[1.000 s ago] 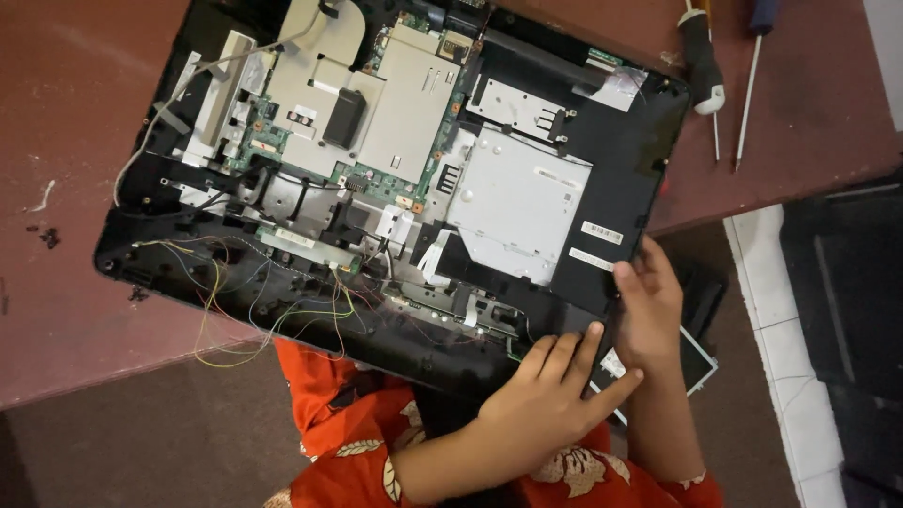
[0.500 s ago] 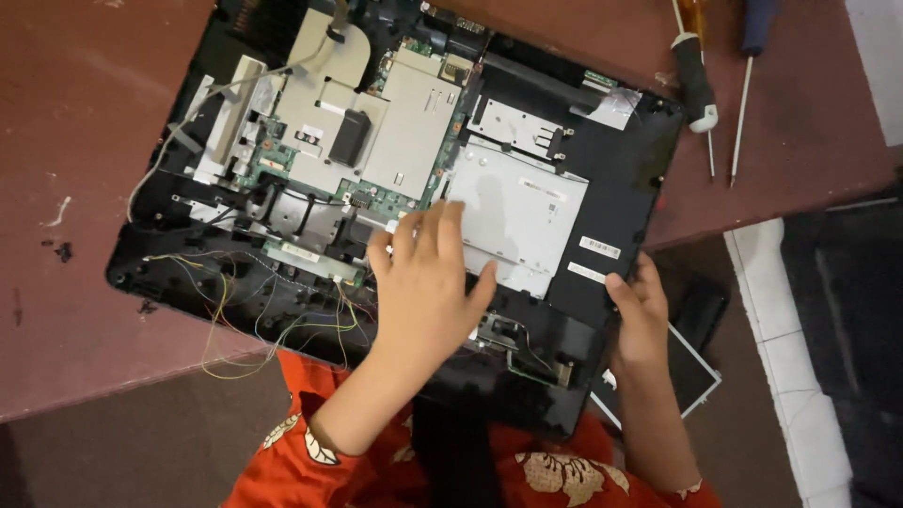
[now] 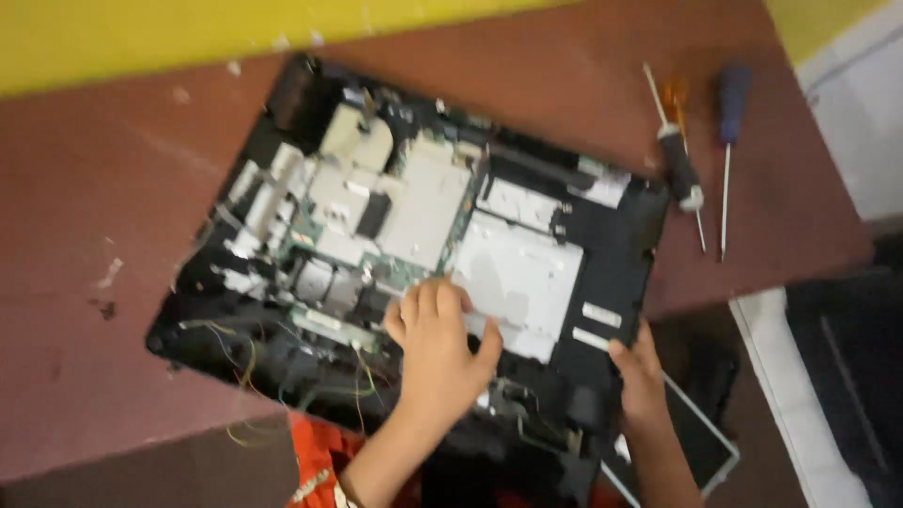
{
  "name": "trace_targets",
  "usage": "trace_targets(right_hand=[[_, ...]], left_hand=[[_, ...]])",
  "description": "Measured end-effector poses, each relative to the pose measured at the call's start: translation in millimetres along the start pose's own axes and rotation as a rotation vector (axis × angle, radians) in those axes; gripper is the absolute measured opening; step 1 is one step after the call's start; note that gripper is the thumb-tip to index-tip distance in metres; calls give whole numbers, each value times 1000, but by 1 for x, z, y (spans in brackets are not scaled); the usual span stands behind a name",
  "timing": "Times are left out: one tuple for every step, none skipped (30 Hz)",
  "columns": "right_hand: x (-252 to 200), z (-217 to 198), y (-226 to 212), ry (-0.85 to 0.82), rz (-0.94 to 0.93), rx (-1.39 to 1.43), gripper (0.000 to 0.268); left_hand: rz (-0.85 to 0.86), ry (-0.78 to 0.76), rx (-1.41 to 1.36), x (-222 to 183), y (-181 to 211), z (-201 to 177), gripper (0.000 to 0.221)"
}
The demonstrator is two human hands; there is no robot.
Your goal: Repairing a computer by unscrewing internal components and repositioning parts like the hard drive.
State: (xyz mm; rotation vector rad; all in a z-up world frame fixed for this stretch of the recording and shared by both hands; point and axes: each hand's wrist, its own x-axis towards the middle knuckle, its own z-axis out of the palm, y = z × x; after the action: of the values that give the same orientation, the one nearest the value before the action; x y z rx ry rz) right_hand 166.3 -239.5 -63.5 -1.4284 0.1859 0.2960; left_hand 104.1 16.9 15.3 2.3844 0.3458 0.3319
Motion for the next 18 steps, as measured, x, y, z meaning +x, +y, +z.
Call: trace_targets(right_hand=[[8, -6, 8, 37, 54, 23, 75], [10, -15, 18, 75, 126, 40, 84], [9, -9, 11, 68, 120, 45, 84], [6, -3, 4, 100, 160, 33, 79], [4, 1, -1, 132, 200, 21, 74], [4, -1, 5, 135, 207, 16, 74], [5, -5, 12, 112, 157, 36, 79], [11, -7, 17, 89, 97, 61, 85], [10, -2, 13, 91, 94, 59, 85], [5, 2, 8, 101, 132, 101, 84], [1, 7, 4, 111, 170, 144, 84], [4, 2, 10, 115, 167, 145, 84], [8, -2, 15, 122, 159, 128, 87], [10, -7, 22, 134, 154, 114, 89], [9, -6, 20, 143, 154, 119, 89], [7, -5, 20, 140, 134, 131, 88], [6, -3, 20, 137, 114, 143, 86], [5, -6, 22, 138, 121, 142, 86]], left_hand=[[-10, 10, 23, 3, 1, -4, 31], [-35, 8, 46, 0, 3, -7, 28], [-32, 16, 51, 1, 1, -8, 28], [-23, 20, 45, 0, 0, -9, 27], [-14, 23, 39, 0, -2, -8, 25], [-20, 17, 36, -1, -1, -12, 25], [-21, 3, 46, -2, 0, -15, 26], [-12, -4, 54, 2, 0, -18, 26], [-10, -3, 51, 3, -3, -19, 26], [6, 14, 66, 1, -5, -21, 24], [21, 31, 81, -1, -7, -22, 23], [26, 30, 80, -3, -8, -22, 23], [51, 52, 100, -4, -8, -22, 21], [78, 68, 123, -6, -9, -22, 20], [84, 60, 122, -5, -4, -28, 20], [121, 160, 187, -6, -1, -35, 18], [158, 260, 250, -7, 1, -41, 18], [153, 254, 252, -8, 2, -46, 18]])
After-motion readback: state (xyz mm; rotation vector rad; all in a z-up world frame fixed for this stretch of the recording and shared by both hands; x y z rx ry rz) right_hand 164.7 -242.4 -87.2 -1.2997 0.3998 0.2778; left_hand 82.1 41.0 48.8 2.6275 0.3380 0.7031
